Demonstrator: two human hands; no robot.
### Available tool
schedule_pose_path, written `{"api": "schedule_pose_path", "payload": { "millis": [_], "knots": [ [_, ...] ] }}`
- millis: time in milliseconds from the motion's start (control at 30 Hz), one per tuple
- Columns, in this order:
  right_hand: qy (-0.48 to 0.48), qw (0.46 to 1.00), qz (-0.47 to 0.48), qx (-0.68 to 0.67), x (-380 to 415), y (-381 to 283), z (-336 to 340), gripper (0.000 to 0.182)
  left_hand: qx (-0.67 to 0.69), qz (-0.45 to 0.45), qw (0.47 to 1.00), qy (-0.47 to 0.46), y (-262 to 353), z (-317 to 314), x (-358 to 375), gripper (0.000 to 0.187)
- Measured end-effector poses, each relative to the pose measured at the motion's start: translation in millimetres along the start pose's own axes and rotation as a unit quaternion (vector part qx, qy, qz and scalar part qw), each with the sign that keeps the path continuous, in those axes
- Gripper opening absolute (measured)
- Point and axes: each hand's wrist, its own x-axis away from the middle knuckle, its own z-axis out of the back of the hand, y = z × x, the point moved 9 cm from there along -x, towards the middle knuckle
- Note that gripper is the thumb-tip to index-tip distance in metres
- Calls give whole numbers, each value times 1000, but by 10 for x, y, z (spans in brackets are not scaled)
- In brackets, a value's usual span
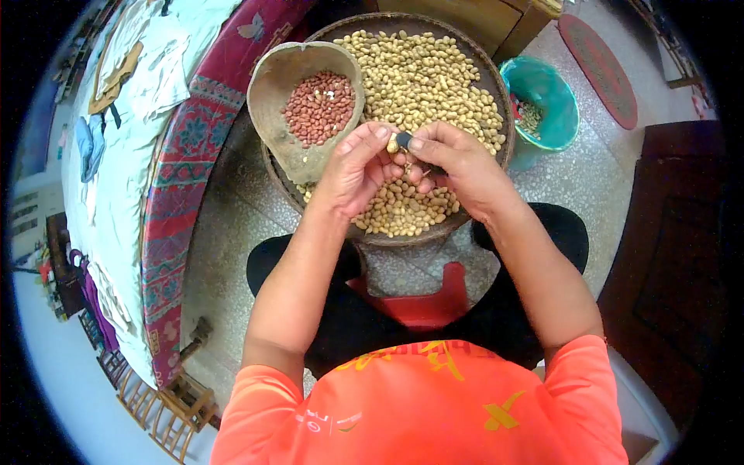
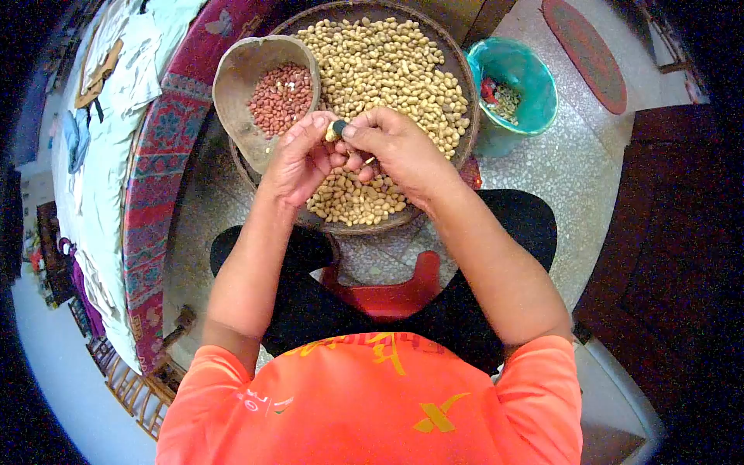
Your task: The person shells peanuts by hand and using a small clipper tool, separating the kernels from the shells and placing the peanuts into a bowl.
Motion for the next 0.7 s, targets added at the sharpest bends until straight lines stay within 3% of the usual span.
{"api": "schedule_pose_path", "payload": {
  "millis": [67, 233, 333, 700],
  "knots": [
    [-10, 1000, 0, 19, -12, -17, 34, 21, -77, 8, 997, 29, 57, -13, 26, 19],
    [-22, 996, -9, 86, -30, 36, 0, 21, -91, 28, 995, 18, 75, 16, 34, 17],
    [-27, 984, 51, 166, -51, 12, -35, 24, -78, 36, 996, 12, 11, 86, 21, 15],
    [6, 998, -29, 64, -31, 42, 42, 20, -19, -5, 999, 29, 48, 150, -37, 14]
  ]
}}
